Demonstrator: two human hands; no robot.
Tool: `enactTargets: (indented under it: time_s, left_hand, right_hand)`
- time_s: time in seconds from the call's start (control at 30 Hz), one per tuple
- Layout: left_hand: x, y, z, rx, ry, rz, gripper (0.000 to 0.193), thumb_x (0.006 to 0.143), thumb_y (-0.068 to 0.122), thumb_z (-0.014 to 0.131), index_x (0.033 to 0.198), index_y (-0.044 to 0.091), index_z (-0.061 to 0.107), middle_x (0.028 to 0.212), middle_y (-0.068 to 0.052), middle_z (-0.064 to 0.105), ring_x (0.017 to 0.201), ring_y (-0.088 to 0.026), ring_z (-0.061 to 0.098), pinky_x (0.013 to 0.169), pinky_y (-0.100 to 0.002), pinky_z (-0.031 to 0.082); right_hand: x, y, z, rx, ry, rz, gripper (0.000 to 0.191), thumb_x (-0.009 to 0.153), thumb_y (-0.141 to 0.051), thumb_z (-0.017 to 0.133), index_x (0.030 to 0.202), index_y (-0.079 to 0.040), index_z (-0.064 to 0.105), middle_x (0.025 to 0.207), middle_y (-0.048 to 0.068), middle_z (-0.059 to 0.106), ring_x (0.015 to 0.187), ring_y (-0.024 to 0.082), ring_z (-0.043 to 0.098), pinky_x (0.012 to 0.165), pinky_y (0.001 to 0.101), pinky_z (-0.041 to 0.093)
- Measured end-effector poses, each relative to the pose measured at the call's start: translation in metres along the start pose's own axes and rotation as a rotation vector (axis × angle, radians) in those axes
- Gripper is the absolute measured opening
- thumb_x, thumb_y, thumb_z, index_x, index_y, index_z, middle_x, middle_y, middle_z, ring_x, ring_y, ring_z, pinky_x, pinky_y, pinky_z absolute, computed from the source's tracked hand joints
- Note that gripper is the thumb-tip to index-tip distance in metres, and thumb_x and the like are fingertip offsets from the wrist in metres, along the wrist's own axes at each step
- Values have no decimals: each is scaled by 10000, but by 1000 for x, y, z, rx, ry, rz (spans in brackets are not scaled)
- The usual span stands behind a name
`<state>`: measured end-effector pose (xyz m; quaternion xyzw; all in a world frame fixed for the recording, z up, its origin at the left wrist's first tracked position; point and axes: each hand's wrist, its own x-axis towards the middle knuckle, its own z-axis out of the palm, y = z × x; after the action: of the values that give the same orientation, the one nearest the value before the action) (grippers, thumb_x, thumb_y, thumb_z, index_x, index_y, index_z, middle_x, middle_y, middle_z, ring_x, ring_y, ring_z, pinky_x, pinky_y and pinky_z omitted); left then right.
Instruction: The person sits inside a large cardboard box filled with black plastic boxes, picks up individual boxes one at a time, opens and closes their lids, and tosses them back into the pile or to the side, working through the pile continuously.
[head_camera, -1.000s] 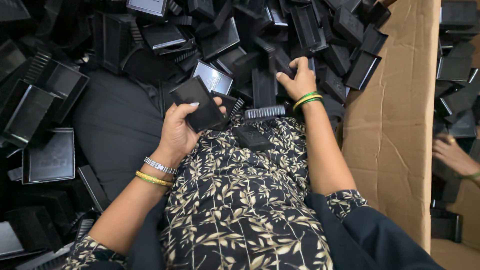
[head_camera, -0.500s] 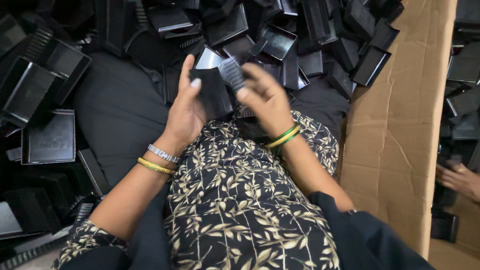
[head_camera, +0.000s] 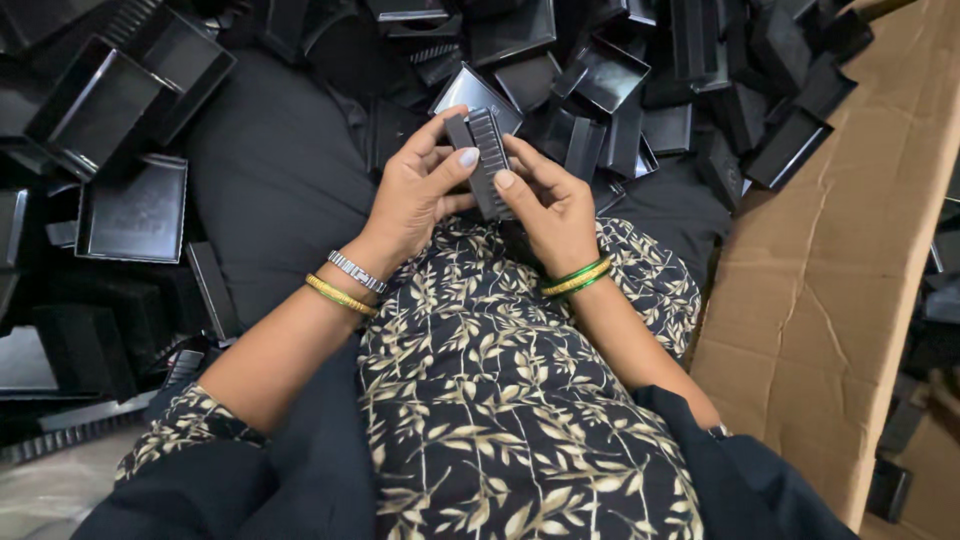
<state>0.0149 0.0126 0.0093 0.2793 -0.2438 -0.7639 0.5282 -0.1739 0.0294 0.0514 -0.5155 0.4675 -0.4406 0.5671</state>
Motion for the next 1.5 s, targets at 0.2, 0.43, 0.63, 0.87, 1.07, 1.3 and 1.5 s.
enactTargets:
  time_s: [0.2,0.43,0.63,0.87,1.07,1.3,1.5]
  left_hand:
    - [2,0,-1,116,29,-33,686,953,135,725,1563,76,416,1219,-95,679,1122,-201,681,915,-411,635]
    - [2,-10,-8,121,-48,-13,660,985,147,696,1570,83,397,1245,-65,680,1087,-151,681,837,-335,645]
    - [-2,-3,-15,168,44,47,541,1053,331,558,1538,105,476,1012,-28,687,793,-123,696,671,-284,625]
    - [-3,-11,-17,251,-79,7,419,1080,327,639,1283,-38,603,1085,-88,700,885,-148,687,741,-315,608]
    - [1,-11,-9,266,-19,-167,547,1030,468,474,1347,28,545,1080,-116,727,860,-193,737,740,-329,625]
    - [3,-9,-9,206,21,-168,537,1044,465,494,1360,35,553,1131,-120,700,916,-203,709,787,-337,608]
    - [6,-17,-16,255,-12,-180,491,1059,418,501,1325,14,586,1114,-115,701,923,-195,703,812,-333,608]
  right_hand:
    - [1,11,-4,-174,-86,-39,510,1040,-168,666,1501,2,529,1328,56,656,1142,78,593,1000,235,499]
    - [-1,5,-3,-212,-149,-56,481,1048,-176,641,1493,-25,538,1397,100,625,1219,108,596,1038,254,500]
    - [-14,-6,-3,-60,-291,-165,510,1112,-160,598,1568,25,466,1525,98,571,1368,115,537,1191,266,416]
    - [-16,-1,-12,165,-167,215,386,1050,-212,614,1345,35,645,1072,56,731,881,107,685,747,245,567]
    - [-15,-14,-68,156,149,185,202,937,-122,723,1023,48,656,949,88,696,795,214,747,551,384,619]
    - [-37,-96,-230,584,812,-670,526,1081,-358,499,1434,27,566,1204,286,718,845,387,732,730,445,610]
    - [-9,-15,-155,-307,454,-44,148,1020,-171,666,1074,-34,678,869,97,767,636,151,725,555,288,612]
